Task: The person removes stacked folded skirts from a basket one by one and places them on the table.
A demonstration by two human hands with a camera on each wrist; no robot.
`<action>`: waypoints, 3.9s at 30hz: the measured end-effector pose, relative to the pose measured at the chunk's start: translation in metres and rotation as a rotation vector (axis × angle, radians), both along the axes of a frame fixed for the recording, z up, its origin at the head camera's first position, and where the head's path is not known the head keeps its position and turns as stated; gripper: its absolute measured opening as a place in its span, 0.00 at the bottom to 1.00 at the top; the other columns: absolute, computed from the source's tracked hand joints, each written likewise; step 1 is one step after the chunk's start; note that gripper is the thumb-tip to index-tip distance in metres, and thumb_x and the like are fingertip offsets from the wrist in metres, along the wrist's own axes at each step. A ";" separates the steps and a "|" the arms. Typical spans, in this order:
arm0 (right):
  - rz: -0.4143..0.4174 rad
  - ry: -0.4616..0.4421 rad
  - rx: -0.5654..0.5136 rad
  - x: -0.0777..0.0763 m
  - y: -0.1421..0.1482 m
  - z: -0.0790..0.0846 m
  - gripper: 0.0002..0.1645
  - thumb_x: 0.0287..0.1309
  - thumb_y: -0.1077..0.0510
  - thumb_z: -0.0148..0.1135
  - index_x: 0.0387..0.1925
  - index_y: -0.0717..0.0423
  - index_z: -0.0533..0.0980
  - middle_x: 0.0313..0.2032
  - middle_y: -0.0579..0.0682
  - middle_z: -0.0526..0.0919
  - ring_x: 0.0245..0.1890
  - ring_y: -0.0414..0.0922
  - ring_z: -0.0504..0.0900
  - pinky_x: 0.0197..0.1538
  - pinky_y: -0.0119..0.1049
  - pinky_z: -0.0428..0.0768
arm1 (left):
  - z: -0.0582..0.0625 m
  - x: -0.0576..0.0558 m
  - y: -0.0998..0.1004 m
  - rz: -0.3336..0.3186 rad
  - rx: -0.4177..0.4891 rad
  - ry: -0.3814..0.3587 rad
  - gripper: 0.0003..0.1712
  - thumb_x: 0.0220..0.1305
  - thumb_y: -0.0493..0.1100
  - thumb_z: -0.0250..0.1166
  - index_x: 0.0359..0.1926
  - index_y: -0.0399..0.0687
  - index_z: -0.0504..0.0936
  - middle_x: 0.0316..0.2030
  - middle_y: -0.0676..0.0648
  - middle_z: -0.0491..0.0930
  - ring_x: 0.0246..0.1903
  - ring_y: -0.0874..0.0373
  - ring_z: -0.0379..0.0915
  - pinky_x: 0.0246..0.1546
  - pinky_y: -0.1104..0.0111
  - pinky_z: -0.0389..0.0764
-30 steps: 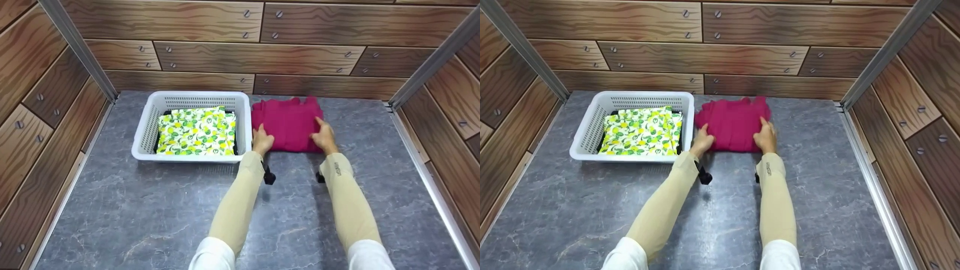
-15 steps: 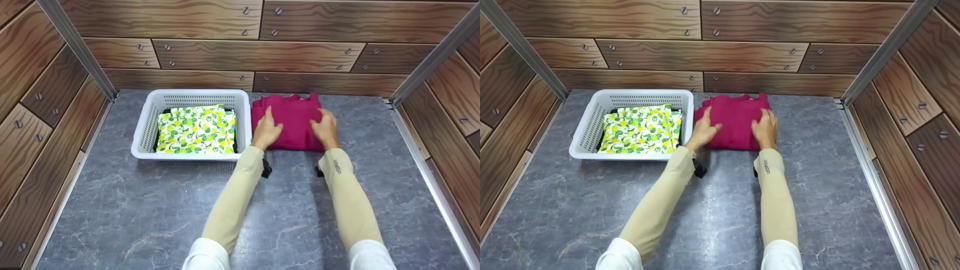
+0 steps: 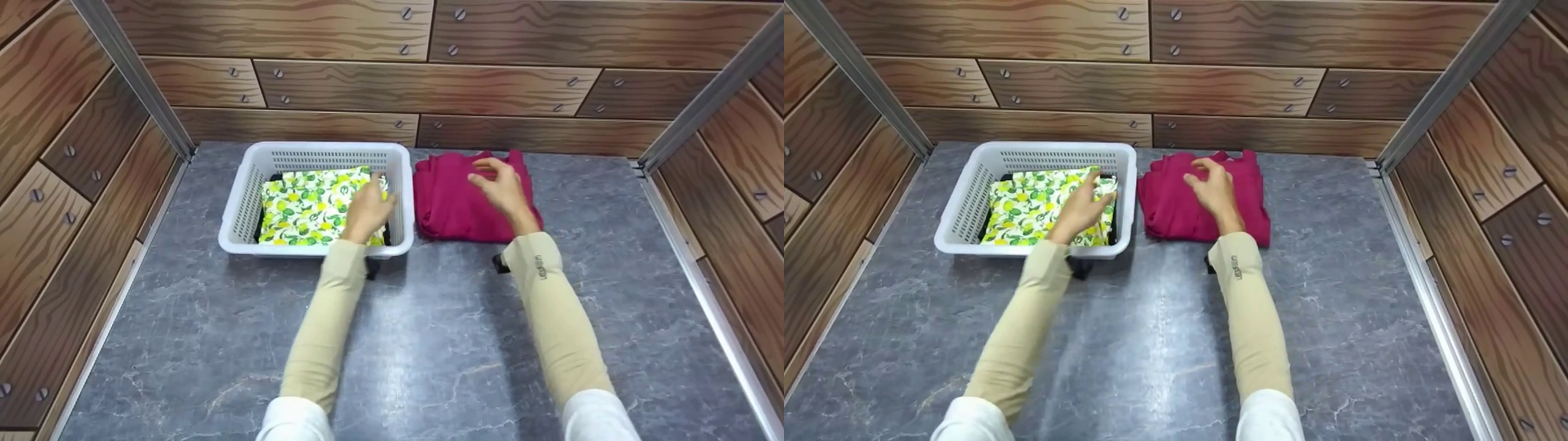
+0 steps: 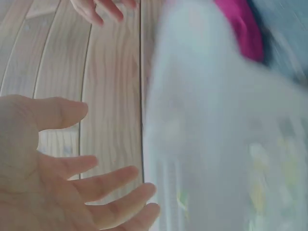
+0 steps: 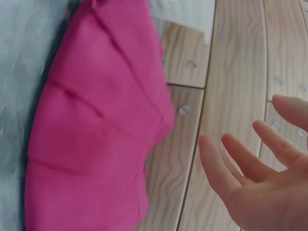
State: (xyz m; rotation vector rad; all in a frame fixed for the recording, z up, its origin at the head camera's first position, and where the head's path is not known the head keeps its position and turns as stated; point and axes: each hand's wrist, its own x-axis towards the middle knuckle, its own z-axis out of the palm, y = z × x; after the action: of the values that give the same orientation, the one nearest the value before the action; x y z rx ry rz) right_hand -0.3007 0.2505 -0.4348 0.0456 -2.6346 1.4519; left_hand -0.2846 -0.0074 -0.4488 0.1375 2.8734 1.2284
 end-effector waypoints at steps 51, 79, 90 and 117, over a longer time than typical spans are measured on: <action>0.288 -0.417 -0.212 0.010 -0.158 -0.014 0.29 0.71 0.59 0.59 0.66 0.70 0.67 0.66 0.66 0.67 0.63 0.61 0.72 0.61 0.55 0.76 | -0.004 0.011 -0.162 0.173 -0.135 -0.228 0.38 0.78 0.49 0.51 0.79 0.36 0.50 0.70 0.30 0.65 0.62 0.36 0.70 0.60 0.47 0.72; 0.169 -0.512 -0.066 0.016 -0.187 -0.044 0.34 0.69 0.54 0.62 0.68 0.68 0.63 0.65 0.64 0.69 0.60 0.56 0.72 0.61 0.48 0.73 | -0.029 0.002 -0.184 0.179 0.011 -0.394 0.39 0.78 0.49 0.49 0.79 0.36 0.47 0.75 0.31 0.54 0.31 0.52 0.72 0.53 0.53 0.73; 0.124 -0.534 -0.111 0.011 -0.190 -0.049 0.37 0.69 0.56 0.62 0.71 0.68 0.61 0.69 0.64 0.66 0.64 0.56 0.70 0.65 0.47 0.71 | -0.035 -0.005 -0.186 0.197 0.145 -0.439 0.40 0.78 0.46 0.49 0.79 0.34 0.43 0.78 0.34 0.46 0.61 0.41 0.69 0.66 0.51 0.65; 0.235 -0.671 -0.310 0.006 -0.183 -0.053 0.33 0.67 0.65 0.61 0.72 0.55 0.68 0.68 0.57 0.69 0.18 0.39 0.53 0.22 0.32 0.59 | -0.041 -0.011 -0.167 0.291 0.115 -0.450 0.39 0.74 0.46 0.55 0.79 0.41 0.52 0.74 0.30 0.42 0.71 0.33 0.41 0.67 0.44 0.61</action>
State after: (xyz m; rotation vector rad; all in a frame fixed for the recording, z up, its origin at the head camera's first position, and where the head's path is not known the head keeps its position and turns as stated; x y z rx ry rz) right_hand -0.2942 0.0675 -0.4877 -0.2066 -2.9150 2.2754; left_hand -0.2954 -0.1748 -0.4897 -0.5066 2.4877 1.2652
